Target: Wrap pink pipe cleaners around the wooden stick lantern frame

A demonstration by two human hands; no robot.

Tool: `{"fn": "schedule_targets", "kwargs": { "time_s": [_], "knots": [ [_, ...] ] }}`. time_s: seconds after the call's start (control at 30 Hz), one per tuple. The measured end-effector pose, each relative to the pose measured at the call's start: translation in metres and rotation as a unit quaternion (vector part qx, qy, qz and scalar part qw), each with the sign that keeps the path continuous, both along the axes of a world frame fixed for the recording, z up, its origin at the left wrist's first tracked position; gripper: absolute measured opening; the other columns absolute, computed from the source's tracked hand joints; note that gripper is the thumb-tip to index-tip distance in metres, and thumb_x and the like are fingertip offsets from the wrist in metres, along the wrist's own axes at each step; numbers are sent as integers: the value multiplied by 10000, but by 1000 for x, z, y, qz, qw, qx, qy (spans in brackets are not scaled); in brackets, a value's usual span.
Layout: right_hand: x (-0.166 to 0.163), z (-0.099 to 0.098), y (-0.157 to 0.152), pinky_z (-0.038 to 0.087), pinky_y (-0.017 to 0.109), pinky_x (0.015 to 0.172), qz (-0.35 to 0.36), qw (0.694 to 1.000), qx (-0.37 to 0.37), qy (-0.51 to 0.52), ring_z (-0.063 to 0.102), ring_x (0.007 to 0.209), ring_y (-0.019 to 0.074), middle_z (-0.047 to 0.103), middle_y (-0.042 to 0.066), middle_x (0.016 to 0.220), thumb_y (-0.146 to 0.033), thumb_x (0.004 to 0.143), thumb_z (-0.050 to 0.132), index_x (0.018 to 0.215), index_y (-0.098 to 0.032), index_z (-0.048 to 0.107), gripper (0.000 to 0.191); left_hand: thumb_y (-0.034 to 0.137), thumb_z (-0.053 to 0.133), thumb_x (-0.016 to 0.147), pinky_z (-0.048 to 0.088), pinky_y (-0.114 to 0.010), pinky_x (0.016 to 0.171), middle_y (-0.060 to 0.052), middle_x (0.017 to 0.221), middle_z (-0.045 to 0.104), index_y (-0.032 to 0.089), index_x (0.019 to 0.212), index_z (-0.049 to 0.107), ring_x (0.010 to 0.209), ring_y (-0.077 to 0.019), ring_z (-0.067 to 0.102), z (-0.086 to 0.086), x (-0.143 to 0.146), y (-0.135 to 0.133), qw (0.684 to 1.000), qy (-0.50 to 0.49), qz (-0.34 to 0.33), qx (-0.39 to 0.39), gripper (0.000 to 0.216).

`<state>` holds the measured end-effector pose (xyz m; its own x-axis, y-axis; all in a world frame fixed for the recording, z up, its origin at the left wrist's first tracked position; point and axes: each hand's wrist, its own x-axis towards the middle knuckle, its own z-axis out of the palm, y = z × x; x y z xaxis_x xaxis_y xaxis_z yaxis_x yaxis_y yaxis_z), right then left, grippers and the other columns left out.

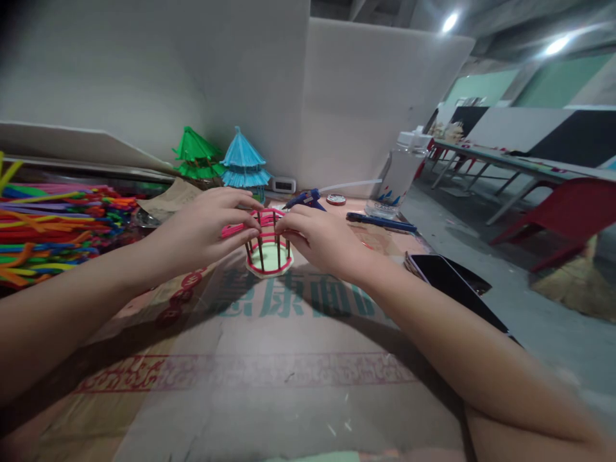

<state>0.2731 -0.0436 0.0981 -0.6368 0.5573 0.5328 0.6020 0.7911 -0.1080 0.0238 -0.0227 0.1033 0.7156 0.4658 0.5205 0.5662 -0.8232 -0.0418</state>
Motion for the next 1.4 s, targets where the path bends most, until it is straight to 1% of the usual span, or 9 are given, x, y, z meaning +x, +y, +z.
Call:
{"fn": "schedule_targets", "kwargs": {
  "time_s": [0.17, 0.4, 0.57, 0.8, 1.07, 1.4],
  "knots": [
    [-1, 1, -2, 376, 304, 736, -14, 1000, -19, 4, 599, 818, 182, 718, 54, 913, -129, 986, 547, 949, -191, 670, 142, 346, 544, 1021, 493, -473, 987, -128, 1206, 738, 182, 949, 794, 1138, -299, 659, 1, 1, 0, 1000, -2, 0, -4, 307],
    [-2, 0, -1, 403, 315, 769, -4, 1000, 2, -5, 609, 856, 194, 727, 69, 931, -144, 1000, 544, 936, -189, 677, 154, 353, 534, 1020, 493, -477, 982, -124, 1150, 747, 187, 918, 782, 1113, -298, 656, -1, 1, 0, 1000, -10, -2, 3, 315],
    [-2, -1, -1, 427, 315, 774, 2, 1000, -1, -8, 613, 861, 197, 713, 74, 940, -147, 1015, 522, 942, -193, 693, 191, 366, 518, 1024, 493, -478, 979, -122, 1150, 746, 196, 910, 776, 1115, -300, 652, -1, 1, 1, 1000, -6, 3, 5, 329],
    [-1, 0, -1, 427, 310, 769, 1, 1000, 6, -13, 611, 864, 194, 714, 78, 938, -154, 1017, 531, 955, -186, 700, 183, 367, 516, 1022, 498, -481, 970, -127, 1154, 749, 190, 926, 779, 1116, -307, 657, 0, 1, 0, 1000, 6, 2, 6, 331],
    [-1, -1, 0, 433, 320, 800, -2, 1000, 7, -23, 610, 857, 194, 726, 83, 962, -167, 1007, 546, 964, -185, 703, 164, 384, 512, 1030, 492, -458, 983, -106, 1156, 749, 208, 919, 771, 1124, -281, 648, -2, 0, 2, 1000, 4, 3, 11, 332],
    [-5, -7, 1, 410, 310, 770, -11, 1000, 29, -6, 588, 827, 194, 716, 75, 901, -162, 984, 564, 939, -176, 693, 137, 370, 524, 1020, 488, -503, 997, -131, 1167, 749, 190, 927, 775, 1138, -316, 654, -2, 1, 1, 1000, 0, -1, -2, 322]
  ]
}}
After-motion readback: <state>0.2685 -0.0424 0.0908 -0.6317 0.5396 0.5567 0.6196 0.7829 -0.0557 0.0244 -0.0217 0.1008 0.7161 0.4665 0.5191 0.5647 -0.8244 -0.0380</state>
